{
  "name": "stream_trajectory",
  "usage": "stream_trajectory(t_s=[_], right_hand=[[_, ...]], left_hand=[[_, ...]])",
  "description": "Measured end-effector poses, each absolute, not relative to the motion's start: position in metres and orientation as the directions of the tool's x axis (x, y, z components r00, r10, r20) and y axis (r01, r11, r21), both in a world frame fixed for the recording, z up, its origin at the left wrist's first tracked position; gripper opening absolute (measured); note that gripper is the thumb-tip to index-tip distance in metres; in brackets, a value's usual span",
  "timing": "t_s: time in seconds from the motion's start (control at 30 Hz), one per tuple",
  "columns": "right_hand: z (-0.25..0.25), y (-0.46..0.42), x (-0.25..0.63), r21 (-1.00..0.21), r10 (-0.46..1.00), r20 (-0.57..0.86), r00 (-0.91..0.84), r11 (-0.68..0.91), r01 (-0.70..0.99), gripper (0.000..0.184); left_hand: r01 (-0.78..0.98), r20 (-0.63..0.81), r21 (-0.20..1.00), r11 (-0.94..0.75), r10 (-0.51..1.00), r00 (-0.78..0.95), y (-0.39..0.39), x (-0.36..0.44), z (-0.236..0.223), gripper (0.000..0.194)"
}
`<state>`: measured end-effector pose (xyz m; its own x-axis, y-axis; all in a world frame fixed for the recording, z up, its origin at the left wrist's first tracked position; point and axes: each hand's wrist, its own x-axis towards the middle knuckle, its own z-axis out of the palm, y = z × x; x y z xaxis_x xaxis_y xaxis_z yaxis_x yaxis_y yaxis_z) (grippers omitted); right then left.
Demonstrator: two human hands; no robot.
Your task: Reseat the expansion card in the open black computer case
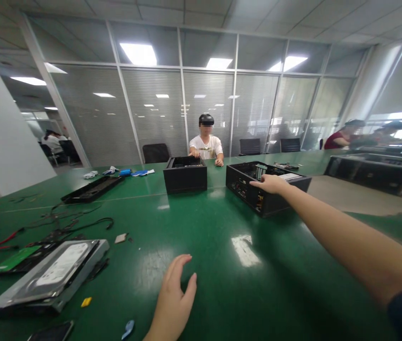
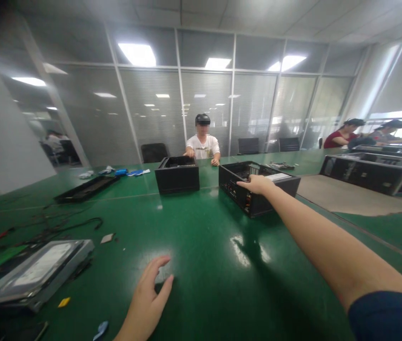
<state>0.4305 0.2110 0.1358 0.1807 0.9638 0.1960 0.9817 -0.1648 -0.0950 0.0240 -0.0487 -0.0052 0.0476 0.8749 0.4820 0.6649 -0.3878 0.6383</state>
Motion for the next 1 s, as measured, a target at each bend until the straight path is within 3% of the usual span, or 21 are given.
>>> stream_trajectory(t_s=[0.2,0.37,0.5,0.73,0.83,0.9,1.0], right_hand=[[0.127,0.163,0.435,0.142,0.976,0.219,-0.007,-0.024,0.989,0.064],[0.14,0.11,0.419,0.166,0.967,0.231,-0.11,0.073,0.984,0.05],[0.139,0.035,0.391,0.22,0.909,0.287,-0.303,0.246,0.944,0.05],[0.157,-0.116,0.325,0.102,0.823,0.252,-0.509,0.501,0.86,0.05],[0.16,-0.157,0.301,0.133,0.742,0.189,-0.643,0.629,0.766,0.04],[0.152,-0.173,0.286,0.179,0.664,0.169,-0.729,0.706,0.685,0.033],[0.136,-0.188,0.271,0.16,0.567,0.178,-0.804,0.789,0.593,0.018]], left_hand=[[0.649,0.454,0.665,-0.37,0.89,0.042,-0.049,0.024,0.0,0.03],[0.646,0.492,0.662,-0.381,0.87,0.01,-0.049,0.021,0.002,0.03],[0.584,0.484,0.715,-0.384,0.875,-0.018,-0.05,0.023,0.007,0.034],[0.447,0.379,0.836,-0.319,0.924,-0.049,-0.06,0.034,0.011,0.05],[0.412,0.351,0.86,-0.302,0.935,-0.047,-0.067,0.036,0.013,0.054],[0.401,0.385,0.853,-0.334,0.922,-0.052,-0.074,0.038,0.017,0.055],[0.431,0.554,0.76,-0.487,0.832,-0.037,-0.088,0.044,0.027,0.056]])
